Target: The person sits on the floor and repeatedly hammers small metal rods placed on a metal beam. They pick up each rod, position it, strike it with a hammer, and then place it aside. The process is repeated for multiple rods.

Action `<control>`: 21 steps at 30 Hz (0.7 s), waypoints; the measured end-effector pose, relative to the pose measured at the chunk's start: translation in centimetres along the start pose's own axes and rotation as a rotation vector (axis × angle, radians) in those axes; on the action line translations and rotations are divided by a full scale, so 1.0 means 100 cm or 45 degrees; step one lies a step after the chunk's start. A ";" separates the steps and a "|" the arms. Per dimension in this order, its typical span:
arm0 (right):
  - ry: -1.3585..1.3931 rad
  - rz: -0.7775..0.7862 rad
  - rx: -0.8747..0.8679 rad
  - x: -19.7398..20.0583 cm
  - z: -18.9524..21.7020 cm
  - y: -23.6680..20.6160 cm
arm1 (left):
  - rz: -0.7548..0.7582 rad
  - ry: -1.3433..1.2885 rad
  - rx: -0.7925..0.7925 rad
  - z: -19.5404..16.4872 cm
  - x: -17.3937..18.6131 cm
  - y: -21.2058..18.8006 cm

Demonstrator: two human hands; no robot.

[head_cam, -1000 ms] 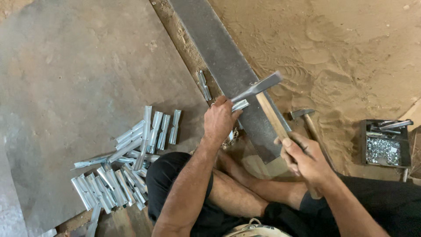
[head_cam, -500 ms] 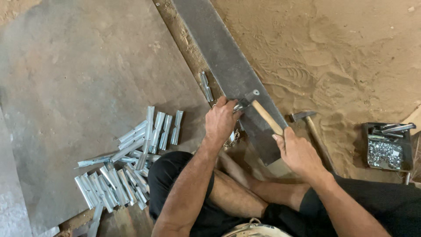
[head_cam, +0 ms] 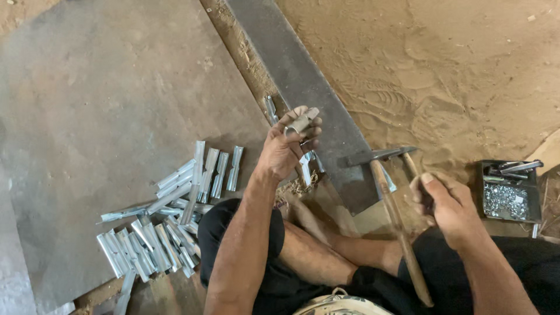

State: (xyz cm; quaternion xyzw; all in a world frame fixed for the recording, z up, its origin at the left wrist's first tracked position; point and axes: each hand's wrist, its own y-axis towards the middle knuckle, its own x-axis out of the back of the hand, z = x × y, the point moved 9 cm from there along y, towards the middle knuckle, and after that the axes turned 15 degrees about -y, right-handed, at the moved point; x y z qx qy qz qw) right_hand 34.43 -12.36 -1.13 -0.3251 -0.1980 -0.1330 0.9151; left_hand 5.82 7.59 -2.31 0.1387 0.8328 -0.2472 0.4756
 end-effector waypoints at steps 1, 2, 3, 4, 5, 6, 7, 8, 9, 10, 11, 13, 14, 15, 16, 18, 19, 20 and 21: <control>-0.199 0.242 0.071 -0.024 0.008 -0.006 | -0.016 0.043 -0.029 0.000 0.002 -0.001; -0.400 0.480 0.146 -0.053 0.013 -0.016 | -0.024 0.087 -0.064 0.000 0.004 0.000; -0.603 0.715 0.219 -0.081 0.012 -0.030 | -0.091 0.258 -0.130 -0.002 0.009 0.001; -0.641 0.845 0.301 -0.101 0.014 -0.043 | -0.161 0.432 -0.195 -0.005 0.014 0.002; -0.681 0.980 0.381 -0.119 0.014 -0.056 | -0.241 0.604 -0.259 -0.008 0.019 0.003; -0.696 0.963 0.383 -0.125 0.015 -0.057 | -0.279 0.723 -0.277 -0.009 0.023 0.004; -0.708 0.949 0.376 -0.129 0.015 -0.058 | -0.320 0.842 -0.283 -0.009 0.027 0.006; -0.716 0.929 0.373 -0.130 0.018 -0.055 | -0.355 0.965 -0.289 -0.010 0.030 0.007; -0.603 0.892 0.408 -0.128 0.029 -0.050 | -0.309 1.004 -0.356 -0.014 0.026 0.008; -0.491 0.854 0.434 -0.122 0.040 -0.044 | -0.263 1.040 -0.417 -0.015 0.022 0.009; -0.379 0.811 0.459 -0.115 0.052 -0.038 | -0.213 1.075 -0.477 -0.017 0.016 0.008; -0.416 0.596 0.390 -0.095 0.069 -0.016 | -0.058 0.820 -0.490 -0.015 0.007 0.009; -0.434 0.492 0.348 -0.086 0.077 -0.007 | 0.014 0.691 -0.487 -0.014 0.002 0.009; -0.360 0.422 0.340 -0.081 0.089 0.001 | 0.000 0.567 -0.404 -0.010 0.003 0.010; -0.286 0.351 0.336 -0.077 0.101 0.009 | -0.013 0.446 -0.326 -0.007 0.004 0.012; -0.286 0.230 0.329 -0.075 0.121 0.027 | -0.049 0.178 -0.187 0.000 0.007 0.014; -0.358 0.178 0.326 -0.078 0.129 0.038 | -0.072 0.033 -0.124 0.003 0.009 0.014; -0.428 0.124 0.323 -0.080 0.136 0.050 | -0.093 -0.111 -0.063 0.006 0.011 0.014; -0.550 0.080 0.387 -0.088 0.144 0.062 | -0.105 -0.036 -0.107 0.003 0.012 0.014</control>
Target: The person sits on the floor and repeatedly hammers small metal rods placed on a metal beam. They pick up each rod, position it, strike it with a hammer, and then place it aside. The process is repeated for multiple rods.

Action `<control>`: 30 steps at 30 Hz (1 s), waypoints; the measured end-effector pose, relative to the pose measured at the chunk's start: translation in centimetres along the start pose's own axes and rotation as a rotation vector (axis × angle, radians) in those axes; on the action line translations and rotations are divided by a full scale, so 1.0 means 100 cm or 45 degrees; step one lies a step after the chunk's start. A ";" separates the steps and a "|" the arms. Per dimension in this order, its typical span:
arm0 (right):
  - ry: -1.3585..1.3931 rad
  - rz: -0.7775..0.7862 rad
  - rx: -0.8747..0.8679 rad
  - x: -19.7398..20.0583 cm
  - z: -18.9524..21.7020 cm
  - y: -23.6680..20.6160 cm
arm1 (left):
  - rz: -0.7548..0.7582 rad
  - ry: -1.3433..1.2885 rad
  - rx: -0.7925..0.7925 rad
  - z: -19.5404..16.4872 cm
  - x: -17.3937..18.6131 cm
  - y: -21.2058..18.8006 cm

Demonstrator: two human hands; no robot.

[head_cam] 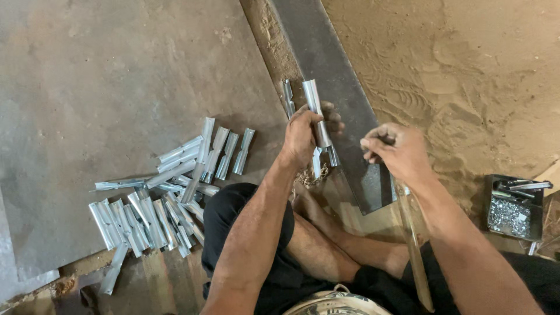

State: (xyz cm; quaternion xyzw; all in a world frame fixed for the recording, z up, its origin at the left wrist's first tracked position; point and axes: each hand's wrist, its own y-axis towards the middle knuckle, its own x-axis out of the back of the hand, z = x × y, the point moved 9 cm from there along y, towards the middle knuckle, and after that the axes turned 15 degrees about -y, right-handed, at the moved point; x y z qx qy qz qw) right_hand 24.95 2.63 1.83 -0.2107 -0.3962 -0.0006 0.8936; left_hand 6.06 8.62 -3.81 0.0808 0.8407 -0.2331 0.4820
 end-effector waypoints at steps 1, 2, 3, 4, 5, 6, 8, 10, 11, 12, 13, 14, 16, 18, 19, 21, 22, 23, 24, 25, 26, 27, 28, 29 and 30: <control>-0.131 -0.038 0.052 -0.006 0.006 0.013 | -0.006 0.073 -0.047 -0.004 0.001 0.000; -0.236 -0.184 0.230 -0.005 0.018 0.021 | -0.011 0.146 -0.095 -0.008 0.002 0.000; -0.341 -0.327 0.408 -0.007 0.030 0.026 | -0.112 0.191 -0.088 -0.008 0.010 -0.001; -0.446 -0.470 0.588 -0.011 0.040 0.026 | -0.213 0.236 -0.081 -0.008 0.018 -0.003; -0.435 -0.470 0.602 -0.019 0.038 0.033 | -0.310 0.281 -0.076 -0.010 0.026 -0.004; -0.425 -0.468 0.615 -0.025 0.036 0.038 | -0.292 0.307 -0.125 -0.014 0.026 -0.005; -0.412 -0.437 0.630 -0.031 0.033 0.045 | -0.255 0.363 -0.220 -0.023 0.025 -0.007; -0.410 -0.376 0.639 -0.025 0.032 0.043 | -0.055 0.610 -0.380 -0.033 0.009 -0.011; -0.483 -0.347 0.500 -0.016 0.024 0.043 | 0.050 0.732 -0.460 -0.036 -0.001 -0.015; -0.553 -0.320 0.361 -0.004 0.015 0.038 | 0.021 0.955 -0.442 -0.034 -0.001 -0.016; -0.623 -0.288 0.219 0.009 0.005 0.030 | -0.012 1.177 -0.417 -0.031 -0.001 -0.019; -0.646 -0.374 0.316 0.025 0.008 0.009 | -0.044 1.397 -0.388 -0.028 -0.001 -0.021; -0.818 -0.208 0.077 0.036 -0.022 -0.028 | 0.067 1.640 -0.707 -0.034 -0.023 -0.037; -0.958 -0.052 -0.101 0.027 -0.056 -0.076 | 0.134 1.837 -0.822 -0.029 -0.034 -0.049; -0.965 -0.158 0.074 0.025 -0.052 -0.095 | 0.140 1.916 -0.785 -0.024 -0.035 -0.050; -0.989 0.041 -0.087 0.006 -0.086 -0.119 | 0.144 2.005 -0.723 -0.018 -0.035 -0.051; -0.995 0.141 -0.165 0.000 -0.101 -0.127 | 0.141 2.016 -0.704 -0.015 -0.036 -0.051; -0.899 0.025 -0.108 0.006 -0.101 -0.130 | 0.137 2.027 -0.685 -0.014 -0.036 -0.051; -0.800 -0.091 -0.053 0.013 -0.100 -0.132 | 0.074 2.088 -0.573 -0.010 -0.030 -0.047; -0.701 -0.209 -0.001 0.022 -0.098 -0.133 | 0.010 2.146 -0.462 -0.007 -0.023 -0.044; -0.521 -0.158 0.015 0.022 -0.099 -0.132 | -0.057 2.200 -0.354 -0.005 -0.017 -0.042; -0.340 -0.112 0.031 0.022 -0.099 -0.129 | -0.038 2.170 -0.378 -0.006 -0.018 -0.042; -0.157 -0.069 0.047 0.022 -0.096 -0.128 | -0.016 2.139 -0.403 -0.006 -0.021 -0.042; -0.225 -0.084 0.040 0.025 -0.093 -0.126 | 0.005 2.103 -0.426 -0.006 -0.022 -0.042; -0.295 -0.096 0.031 0.026 -0.089 -0.125 | 0.022 2.090 -0.473 -0.007 -0.025 -0.043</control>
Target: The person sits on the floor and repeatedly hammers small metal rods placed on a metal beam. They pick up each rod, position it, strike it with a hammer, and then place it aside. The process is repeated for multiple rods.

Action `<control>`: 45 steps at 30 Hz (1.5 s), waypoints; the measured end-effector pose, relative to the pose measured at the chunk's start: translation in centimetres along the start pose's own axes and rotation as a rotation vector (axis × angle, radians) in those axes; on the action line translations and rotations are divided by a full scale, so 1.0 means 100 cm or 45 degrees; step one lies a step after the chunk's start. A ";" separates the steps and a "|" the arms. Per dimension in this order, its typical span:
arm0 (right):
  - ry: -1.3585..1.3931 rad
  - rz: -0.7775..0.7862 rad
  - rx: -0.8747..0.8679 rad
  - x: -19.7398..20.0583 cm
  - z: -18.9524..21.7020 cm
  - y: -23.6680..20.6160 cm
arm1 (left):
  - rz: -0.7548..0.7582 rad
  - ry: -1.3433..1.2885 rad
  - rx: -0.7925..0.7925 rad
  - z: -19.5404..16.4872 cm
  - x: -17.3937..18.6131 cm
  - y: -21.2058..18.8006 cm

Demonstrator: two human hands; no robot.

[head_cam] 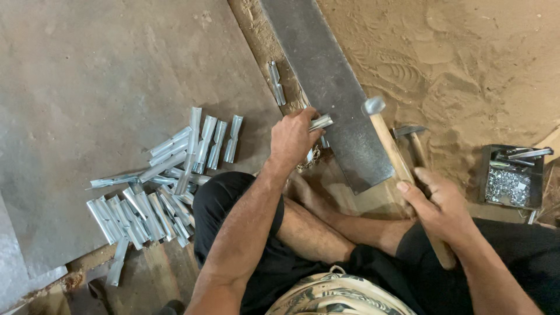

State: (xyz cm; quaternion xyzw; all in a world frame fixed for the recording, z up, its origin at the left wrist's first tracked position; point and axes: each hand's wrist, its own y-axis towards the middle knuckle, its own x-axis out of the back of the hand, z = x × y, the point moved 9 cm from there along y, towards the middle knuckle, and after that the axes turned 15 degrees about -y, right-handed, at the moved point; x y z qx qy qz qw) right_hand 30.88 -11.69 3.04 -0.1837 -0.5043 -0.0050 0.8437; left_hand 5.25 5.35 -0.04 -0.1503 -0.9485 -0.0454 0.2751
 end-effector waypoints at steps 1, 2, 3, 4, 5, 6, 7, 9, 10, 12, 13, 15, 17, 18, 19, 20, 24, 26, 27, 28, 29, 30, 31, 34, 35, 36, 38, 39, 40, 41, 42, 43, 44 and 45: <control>-0.070 -0.008 -0.007 0.000 0.005 0.001 | -0.023 -0.010 -0.037 -0.002 0.002 0.000; -0.100 -0.129 0.105 0.007 0.019 0.000 | -0.048 -0.022 -0.067 -0.004 0.003 -0.001; -0.128 -0.253 0.217 0.013 0.033 -0.003 | -0.045 -0.019 -0.056 -0.004 0.003 -0.002; -0.153 -0.390 0.338 0.020 0.048 -0.005 | -0.052 -0.010 -0.055 -0.004 0.003 -0.002; -0.172 -0.371 0.308 0.016 0.051 -0.003 | -0.053 -0.005 -0.047 -0.003 0.003 -0.002; -0.190 -0.341 0.263 0.012 0.053 -0.002 | -0.034 -0.002 -0.017 -0.001 0.001 -0.003; -0.210 -0.323 0.225 0.009 0.054 0.001 | -0.025 0.001 0.004 0.000 0.000 -0.003; -0.252 -0.188 0.190 -0.004 0.056 0.008 | -0.026 -0.003 0.029 0.002 0.000 -0.002; -0.270 -0.116 0.165 -0.010 0.055 0.010 | -0.028 -0.008 0.031 0.002 0.000 -0.002; -0.218 -0.275 0.329 -0.002 0.067 0.008 | -0.059 -0.001 -0.004 0.000 0.003 0.000; -0.192 -0.352 0.412 0.002 0.072 0.005 | -0.069 0.006 -0.016 -0.002 0.003 0.001; -0.180 -0.343 0.342 0.000 0.066 0.006 | -0.052 0.007 0.007 -0.001 0.002 -0.001; -0.183 -0.278 0.273 -0.005 0.059 0.009 | -0.038 0.004 0.050 0.000 0.002 -0.001; -0.191 -0.202 0.229 -0.010 0.055 0.011 | -0.045 -0.006 0.035 -0.002 0.002 -0.002; -0.197 -0.136 0.187 -0.013 0.050 0.013 | -0.056 -0.013 0.012 -0.004 0.004 -0.004; -0.243 -0.176 0.140 -0.009 0.045 0.013 | -0.074 -0.014 -0.029 -0.007 0.007 -0.002; -0.269 -0.236 -0.009 0.003 0.021 0.015 | -0.122 -0.058 -0.021 -0.006 0.017 0.001; -0.253 -0.225 -0.033 0.004 0.010 0.018 | -0.197 -0.113 -0.045 -0.007 0.024 0.004; -0.268 -0.209 -0.038 0.002 0.006 0.020 | -0.177 -0.149 -0.055 -0.008 0.022 0.005; -0.284 -0.198 -0.042 0.001 0.003 0.021 | -0.160 -0.186 -0.071 -0.009 0.021 0.009; -0.263 -0.203 -0.053 0.001 -0.001 0.022 | -0.146 -0.222 -0.092 -0.010 0.019 0.012; -0.244 -0.204 -0.065 0.000 -0.003 0.023 | -0.136 -0.215 -0.133 -0.013 0.018 0.014; -0.226 -0.198 -0.081 -0.002 -0.005 0.023 | -0.123 -0.210 -0.167 -0.015 0.016 0.016; -0.208 -0.330 0.093 0.005 0.010 0.021 | -0.107 -0.191 -0.209 -0.016 0.013 0.020; -0.223 -0.326 0.096 0.005 0.013 0.020 | -0.104 -0.186 -0.206 -0.015 0.012 0.021; -0.238 -0.325 0.102 0.006 0.017 0.020 | -0.091 -0.179 -0.199 -0.014 0.011 0.022; -0.243 -0.336 0.110 0.008 0.025 0.019 | -0.072 -0.163 -0.183 -0.012 0.008 0.023; -0.233 -0.346 0.111 0.010 0.029 0.019 | -0.074 -0.156 -0.187 -0.012 0.008 0.023; -0.223 -0.357 0.112 0.011 0.033 0.019 | -0.076 -0.149 -0.193 -0.012 0.007 0.023; -0.260 -0.365 0.115 0.012 0.037 0.019 | -0.075 -0.144 -0.196 -0.012 0.006 0.023; -0.297 -0.372 0.116 0.012 0.041 0.019 | -0.068 -0.135 -0.175 -0.010 0.005 0.023; -0.333 -0.381 0.118 0.012 0.045 0.020 | -0.063 -0.126 -0.156 -0.009 0.004 0.024; -0.279 -0.359 0.141 0.010 0.049 0.022 | -0.057 -0.117 -0.137 -0.008 0.004 0.024; -0.224 -0.337 0.165 0.009 0.053 0.025 | -0.055 -0.105 -0.146 -0.008 0.003 0.024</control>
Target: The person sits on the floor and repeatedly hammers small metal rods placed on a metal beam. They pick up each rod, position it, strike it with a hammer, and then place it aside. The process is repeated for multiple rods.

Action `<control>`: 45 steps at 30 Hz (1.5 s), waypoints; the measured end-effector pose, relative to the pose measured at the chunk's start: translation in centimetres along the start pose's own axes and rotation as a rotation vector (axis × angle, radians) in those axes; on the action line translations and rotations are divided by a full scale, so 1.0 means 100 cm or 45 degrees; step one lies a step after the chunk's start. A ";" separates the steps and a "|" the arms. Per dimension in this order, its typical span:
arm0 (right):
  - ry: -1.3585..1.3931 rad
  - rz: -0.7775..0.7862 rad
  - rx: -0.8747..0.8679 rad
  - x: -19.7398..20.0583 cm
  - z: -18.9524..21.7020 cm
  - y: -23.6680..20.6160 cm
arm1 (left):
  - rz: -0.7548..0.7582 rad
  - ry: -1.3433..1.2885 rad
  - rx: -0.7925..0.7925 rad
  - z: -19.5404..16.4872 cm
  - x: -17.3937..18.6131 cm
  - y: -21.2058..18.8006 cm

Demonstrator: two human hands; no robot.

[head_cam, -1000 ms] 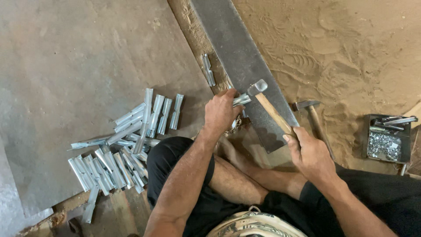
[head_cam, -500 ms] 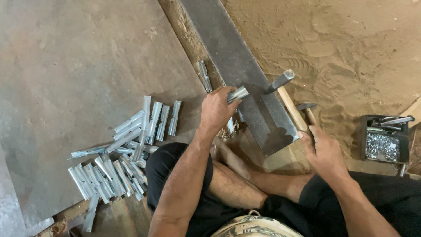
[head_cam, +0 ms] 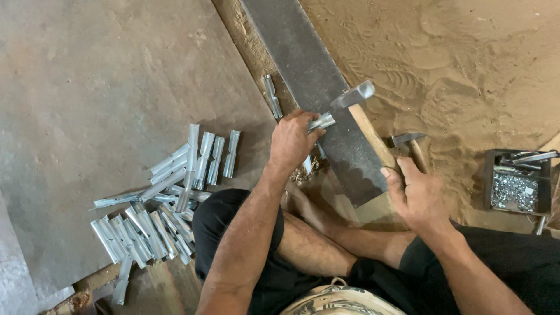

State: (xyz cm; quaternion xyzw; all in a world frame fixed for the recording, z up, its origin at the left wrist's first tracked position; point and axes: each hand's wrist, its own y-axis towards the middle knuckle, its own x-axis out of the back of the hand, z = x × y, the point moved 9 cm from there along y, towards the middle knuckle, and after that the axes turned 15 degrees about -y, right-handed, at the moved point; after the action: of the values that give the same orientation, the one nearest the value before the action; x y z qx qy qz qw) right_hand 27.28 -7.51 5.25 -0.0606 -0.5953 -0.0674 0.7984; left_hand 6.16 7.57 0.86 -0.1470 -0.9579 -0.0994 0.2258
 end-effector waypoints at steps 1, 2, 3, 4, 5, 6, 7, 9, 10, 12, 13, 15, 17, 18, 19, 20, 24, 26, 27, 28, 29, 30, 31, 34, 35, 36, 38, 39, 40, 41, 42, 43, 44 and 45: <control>0.058 0.016 0.017 -0.001 0.003 0.003 | 0.004 0.012 -0.010 -0.001 0.000 0.000; 0.045 0.058 0.003 -0.004 0.004 0.005 | 0.008 0.024 -0.023 -0.002 0.000 0.000; 0.032 0.097 -0.008 -0.005 0.003 0.006 | 0.003 0.020 -0.032 -0.002 0.000 0.000; 0.019 0.133 -0.018 -0.006 0.003 0.007 | -0.004 0.018 -0.043 -0.003 0.000 0.000; 0.011 0.076 0.004 0.000 0.005 0.007 | -0.012 0.016 -0.057 -0.004 0.000 0.001; 0.000 0.019 0.029 0.006 0.006 0.006 | -0.016 0.016 -0.038 -0.003 0.000 0.002; -0.011 -0.029 0.050 0.012 0.008 0.004 | -0.016 0.014 -0.013 -0.001 -0.001 0.002; 0.061 -0.160 0.121 0.024 0.014 -0.001 | -0.013 0.005 0.021 0.001 -0.002 0.002; 0.099 -0.225 0.157 0.028 0.018 -0.003 | -0.014 0.001 0.026 0.001 -0.002 0.001; 0.038 0.066 -0.024 0.005 0.008 0.001 | 0.014 0.021 0.063 0.003 -0.004 0.001; 0.005 0.202 -0.112 -0.006 0.002 0.002 | 0.036 0.047 0.085 0.004 -0.005 0.001; -0.010 0.118 -0.006 -0.001 0.009 0.006 | 0.031 0.080 0.068 0.001 -0.004 0.002; -0.011 0.058 0.016 0.003 0.008 0.007 | -0.010 0.095 0.007 -0.005 -0.001 0.001; -0.010 0.051 -0.015 0.003 0.005 0.004 | -0.007 0.096 0.033 -0.004 -0.001 0.000; -0.007 0.042 -0.047 0.004 0.001 0.002 | -0.003 0.100 0.057 -0.003 -0.002 0.000; 0.050 -0.045 -0.013 0.009 0.003 0.001 | -0.001 0.104 0.083 -0.001 -0.002 0.000; 0.081 -0.018 0.013 -0.001 0.003 0.000 | -0.009 0.092 0.092 -0.002 -0.002 0.000; 0.032 0.040 0.000 -0.009 0.001 0.004 | 0.012 0.153 0.106 0.000 -0.004 -0.001; 0.029 0.010 0.010 -0.007 0.000 0.005 | -0.011 0.143 0.081 -0.002 -0.003 -0.001; 0.027 -0.023 0.022 -0.004 0.000 0.005 | -0.036 0.136 0.053 -0.004 -0.002 -0.001; 0.014 -0.041 0.003 -0.002 -0.003 0.006 | -0.060 0.121 0.040 -0.004 -0.001 -0.001; 0.002 -0.048 -0.022 -0.001 -0.005 0.004 | -0.054 0.118 0.051 -0.003 -0.002 -0.002; -0.009 -0.055 -0.048 0.000 -0.007 0.002 | -0.047 0.117 0.061 -0.002 -0.003 -0.003; 0.052 -0.145 -0.030 0.006 -0.003 -0.003 | -0.035 0.092 0.126 0.003 -0.005 -0.004; 0.005 -0.039 -0.035 -0.004 -0.003 -0.004 | -0.035 0.082 0.142 0.004 -0.005 -0.004; -0.045 0.059 -0.039 -0.013 -0.003 -0.003 | -0.046 0.095 0.099 0.001 -0.004 -0.004; -0.093 0.058 0.007 -0.017 -0.003 0.001 | -0.071 0.121 0.001 -0.007 -0.002 -0.005; -0.087 -0.038 0.054 -0.012 -0.002 0.003 | -0.071 0.137 0.016 -0.006 -0.002 -0.005; -0.082 -0.131 0.103 -0.006 -0.002 0.004 | -0.073 0.151 0.036 -0.005 -0.001 -0.005; 0.254 0.130 -0.065 -0.023 -0.018 0.006 | -0.070 0.159 0.069 -0.003 -0.001 -0.006; 0.591 0.393 -0.239 -0.042 -0.028 0.003 | -0.065 0.160 0.145 0.002 -0.001 -0.007; 0.927 0.652 -0.409 -0.058 -0.030 -0.005 | -0.065 0.161 0.216 0.007 -0.001 -0.006; 0.926 0.598 -0.388 -0.053 -0.031 -0.001 | -0.065 0.164 0.291 0.013 0.000 -0.007; 0.926 0.548 -0.373 -0.047 -0.032 0.000 | -0.071 0.169 0.266 0.011 0.000 -0.006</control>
State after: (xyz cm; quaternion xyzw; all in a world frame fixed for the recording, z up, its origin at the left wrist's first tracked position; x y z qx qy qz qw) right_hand 28.96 -7.87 -0.16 -0.2681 -0.2336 -0.0003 0.9346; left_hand 5.49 7.31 -0.19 -0.0892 -0.9497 -0.0146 0.2998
